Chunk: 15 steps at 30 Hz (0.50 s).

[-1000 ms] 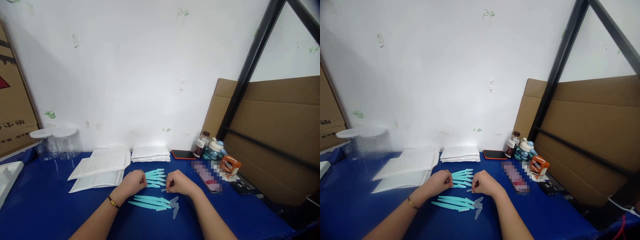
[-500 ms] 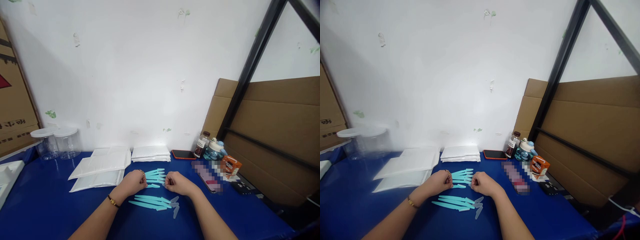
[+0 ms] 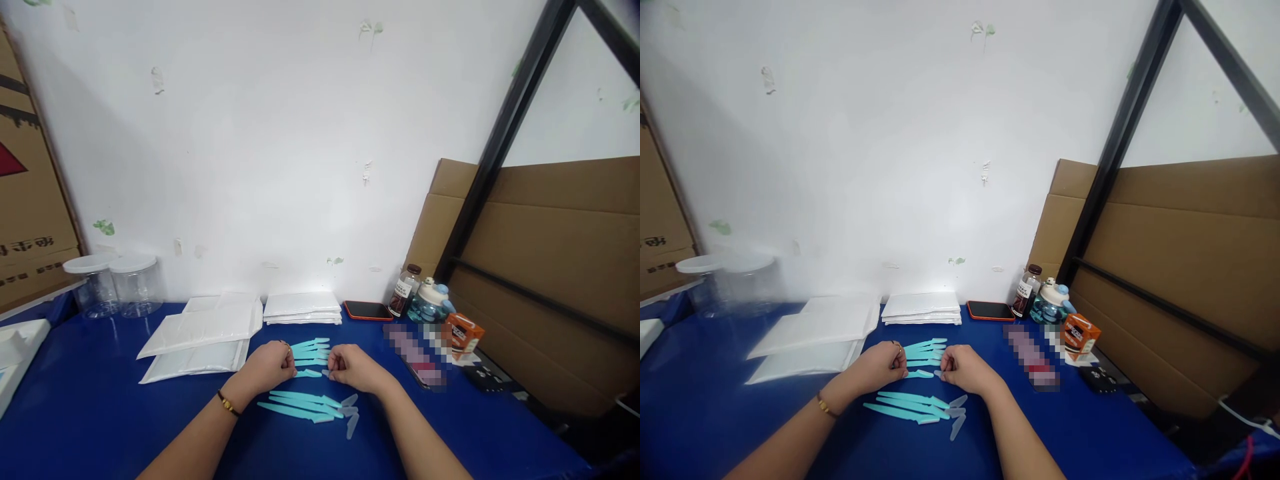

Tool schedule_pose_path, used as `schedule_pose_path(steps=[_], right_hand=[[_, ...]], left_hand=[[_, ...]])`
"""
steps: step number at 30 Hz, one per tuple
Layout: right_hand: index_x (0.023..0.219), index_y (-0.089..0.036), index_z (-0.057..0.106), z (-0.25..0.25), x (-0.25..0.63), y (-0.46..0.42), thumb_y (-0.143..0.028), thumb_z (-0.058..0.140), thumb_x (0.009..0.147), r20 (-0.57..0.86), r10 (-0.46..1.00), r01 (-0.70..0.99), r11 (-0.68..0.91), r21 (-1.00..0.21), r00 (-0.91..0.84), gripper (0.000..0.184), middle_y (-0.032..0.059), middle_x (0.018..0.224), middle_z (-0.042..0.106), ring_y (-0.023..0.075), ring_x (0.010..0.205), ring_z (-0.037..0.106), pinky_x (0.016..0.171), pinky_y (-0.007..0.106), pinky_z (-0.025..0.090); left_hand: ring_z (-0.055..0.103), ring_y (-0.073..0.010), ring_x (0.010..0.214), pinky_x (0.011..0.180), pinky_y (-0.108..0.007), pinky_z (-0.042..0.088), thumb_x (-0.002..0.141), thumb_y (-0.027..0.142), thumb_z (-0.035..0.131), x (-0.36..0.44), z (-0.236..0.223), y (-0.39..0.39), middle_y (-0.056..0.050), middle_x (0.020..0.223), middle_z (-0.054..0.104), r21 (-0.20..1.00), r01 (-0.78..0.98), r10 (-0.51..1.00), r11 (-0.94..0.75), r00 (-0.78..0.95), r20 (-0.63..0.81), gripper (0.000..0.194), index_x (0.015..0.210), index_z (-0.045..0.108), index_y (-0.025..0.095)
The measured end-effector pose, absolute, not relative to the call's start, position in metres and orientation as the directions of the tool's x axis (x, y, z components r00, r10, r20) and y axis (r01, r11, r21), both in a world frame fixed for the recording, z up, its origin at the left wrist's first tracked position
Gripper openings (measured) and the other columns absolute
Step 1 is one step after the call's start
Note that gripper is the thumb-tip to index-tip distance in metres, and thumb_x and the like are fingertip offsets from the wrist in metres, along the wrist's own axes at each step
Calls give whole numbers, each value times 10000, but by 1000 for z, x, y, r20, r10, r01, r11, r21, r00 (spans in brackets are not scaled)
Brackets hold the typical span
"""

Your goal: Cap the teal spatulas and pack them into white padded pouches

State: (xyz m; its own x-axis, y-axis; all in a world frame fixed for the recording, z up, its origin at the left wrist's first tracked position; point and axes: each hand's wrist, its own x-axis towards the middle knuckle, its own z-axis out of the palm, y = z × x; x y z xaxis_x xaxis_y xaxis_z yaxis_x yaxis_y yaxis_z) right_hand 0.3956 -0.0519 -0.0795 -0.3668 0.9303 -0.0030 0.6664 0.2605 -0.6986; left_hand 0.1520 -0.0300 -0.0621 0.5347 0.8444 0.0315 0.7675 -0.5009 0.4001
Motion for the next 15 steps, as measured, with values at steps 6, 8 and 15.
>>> schedule_pose_path(steps=[6, 8, 15], right_hand=[[738, -160, 608, -74, 384, -55, -108, 625, 638, 17, 928, 625, 264, -735, -372, 114, -20, 645, 595, 99, 591, 531, 528, 172, 400], [737, -160, 611, -73, 380, -55, -115, 630, 640, 16, 925, 607, 262, -751, -379, 108, -20, 645, 597, 100, 593, 533, 536, 176, 408], [763, -160, 632, -69, 383, -56, -184, 659, 662, 79, 918, 583, 311, -751, -387, 107, -12, 673, 586, 94, 596, 514, 544, 180, 410]], left_hand=[[553, -136, 669, 570, -217, 348, 699, 312, 541, 155, -62, -31, -14, 749, 643, 397, 771, 846, -498, 532, 29, 151, 687, 645, 203], [555, -139, 678, 580, -221, 347, 706, 312, 537, 157, -63, -32, -16, 745, 644, 402, 767, 844, -500, 536, 27, 156, 690, 644, 199], [566, -148, 776, 687, -229, 383, 718, 299, 546, 166, -62, -33, -23, 855, 630, 429, 770, 873, -473, 474, 113, 145, 770, 645, 207]])
